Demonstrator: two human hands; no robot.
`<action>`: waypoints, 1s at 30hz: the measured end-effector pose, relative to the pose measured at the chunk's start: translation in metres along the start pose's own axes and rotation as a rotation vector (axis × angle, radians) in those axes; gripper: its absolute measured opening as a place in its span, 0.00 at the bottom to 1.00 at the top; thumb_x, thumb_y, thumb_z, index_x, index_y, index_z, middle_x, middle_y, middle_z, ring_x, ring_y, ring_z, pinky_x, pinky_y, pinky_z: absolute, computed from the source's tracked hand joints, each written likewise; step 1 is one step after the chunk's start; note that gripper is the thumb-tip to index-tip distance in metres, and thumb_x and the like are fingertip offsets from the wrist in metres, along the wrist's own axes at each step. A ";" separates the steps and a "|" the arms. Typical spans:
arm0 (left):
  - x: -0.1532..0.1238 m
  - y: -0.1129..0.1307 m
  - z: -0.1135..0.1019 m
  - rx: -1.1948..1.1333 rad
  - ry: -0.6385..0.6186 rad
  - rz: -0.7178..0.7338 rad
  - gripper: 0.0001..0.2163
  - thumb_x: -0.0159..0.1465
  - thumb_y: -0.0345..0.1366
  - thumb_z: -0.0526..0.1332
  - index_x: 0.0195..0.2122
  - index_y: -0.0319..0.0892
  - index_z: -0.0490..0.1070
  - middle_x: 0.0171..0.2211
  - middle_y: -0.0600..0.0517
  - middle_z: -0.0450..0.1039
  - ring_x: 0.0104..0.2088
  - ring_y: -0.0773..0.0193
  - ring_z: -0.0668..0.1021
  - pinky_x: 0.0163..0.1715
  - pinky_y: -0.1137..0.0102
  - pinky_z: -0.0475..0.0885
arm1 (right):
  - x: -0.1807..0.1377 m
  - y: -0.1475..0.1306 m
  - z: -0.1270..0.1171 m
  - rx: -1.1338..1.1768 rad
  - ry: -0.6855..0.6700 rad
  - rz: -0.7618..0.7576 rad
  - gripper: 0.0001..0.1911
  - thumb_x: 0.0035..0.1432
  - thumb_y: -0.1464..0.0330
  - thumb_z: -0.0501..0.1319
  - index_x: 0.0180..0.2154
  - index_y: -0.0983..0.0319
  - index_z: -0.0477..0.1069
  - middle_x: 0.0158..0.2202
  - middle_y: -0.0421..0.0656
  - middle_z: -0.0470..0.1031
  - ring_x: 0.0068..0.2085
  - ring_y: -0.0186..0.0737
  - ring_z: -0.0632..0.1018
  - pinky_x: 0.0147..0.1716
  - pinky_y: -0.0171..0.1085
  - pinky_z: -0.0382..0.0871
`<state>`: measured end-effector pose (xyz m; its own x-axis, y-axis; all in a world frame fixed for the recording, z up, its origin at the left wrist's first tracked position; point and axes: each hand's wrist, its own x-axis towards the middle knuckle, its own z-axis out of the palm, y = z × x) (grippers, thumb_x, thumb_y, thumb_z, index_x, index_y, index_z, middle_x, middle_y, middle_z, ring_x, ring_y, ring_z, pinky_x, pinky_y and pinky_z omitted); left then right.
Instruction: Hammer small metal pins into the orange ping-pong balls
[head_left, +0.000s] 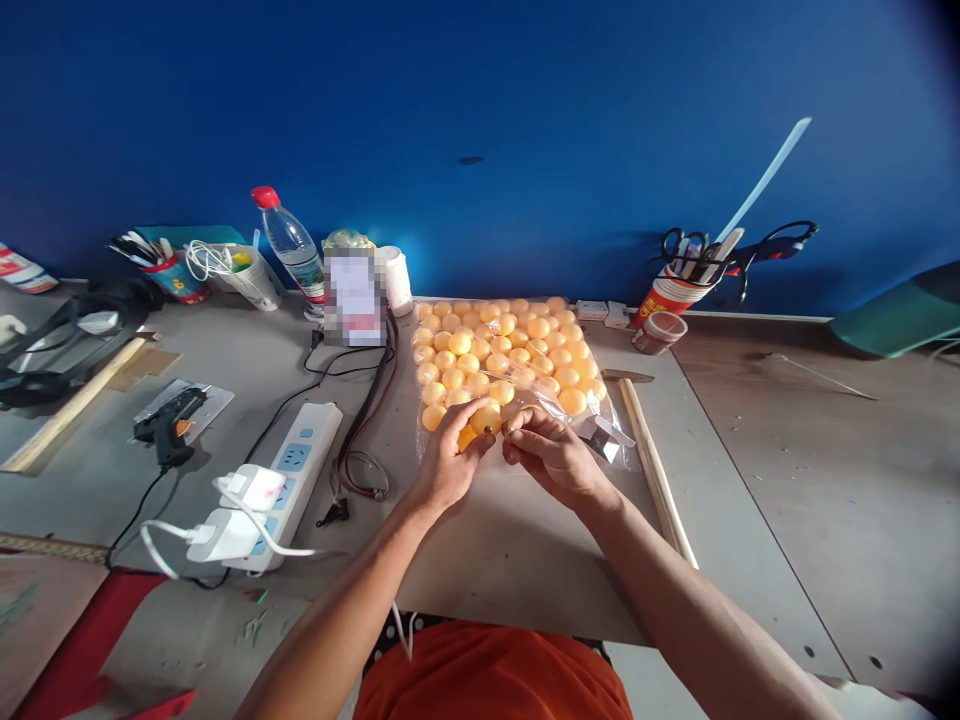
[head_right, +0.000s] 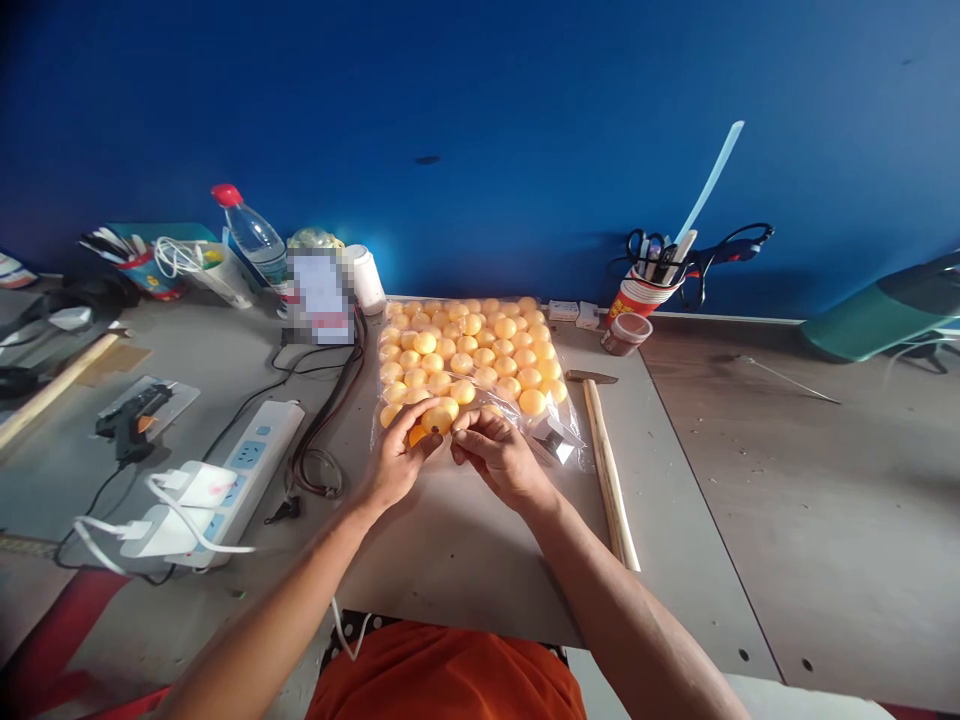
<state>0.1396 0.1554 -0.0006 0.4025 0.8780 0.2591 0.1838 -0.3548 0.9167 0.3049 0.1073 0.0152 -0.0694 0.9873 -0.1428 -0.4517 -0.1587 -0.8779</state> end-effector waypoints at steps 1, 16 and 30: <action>0.000 0.000 0.000 -0.002 0.003 -0.003 0.18 0.64 0.37 0.63 0.55 0.44 0.71 0.54 0.45 0.74 0.55 0.55 0.75 0.57 0.61 0.70 | 0.000 0.001 0.000 0.002 0.005 -0.004 0.15 0.47 0.59 0.72 0.27 0.60 0.71 0.21 0.36 0.68 0.25 0.33 0.67 0.29 0.35 0.60; -0.001 0.001 0.001 0.101 0.004 0.098 0.18 0.65 0.35 0.63 0.56 0.44 0.70 0.53 0.43 0.74 0.54 0.56 0.76 0.54 0.63 0.73 | 0.004 0.013 0.002 -0.025 0.084 0.004 0.15 0.44 0.58 0.73 0.27 0.59 0.73 0.25 0.36 0.68 0.27 0.33 0.67 0.30 0.36 0.61; -0.004 -0.007 0.004 0.208 0.035 0.179 0.18 0.66 0.33 0.62 0.57 0.44 0.69 0.52 0.43 0.74 0.53 0.56 0.76 0.54 0.60 0.73 | 0.003 0.017 0.004 0.012 0.084 -0.006 0.14 0.45 0.59 0.73 0.27 0.60 0.73 0.24 0.36 0.69 0.28 0.32 0.68 0.30 0.34 0.61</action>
<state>0.1406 0.1532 -0.0090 0.4147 0.8046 0.4251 0.2940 -0.5606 0.7742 0.2937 0.1074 0.0017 0.0079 0.9844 -0.1760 -0.4627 -0.1524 -0.8733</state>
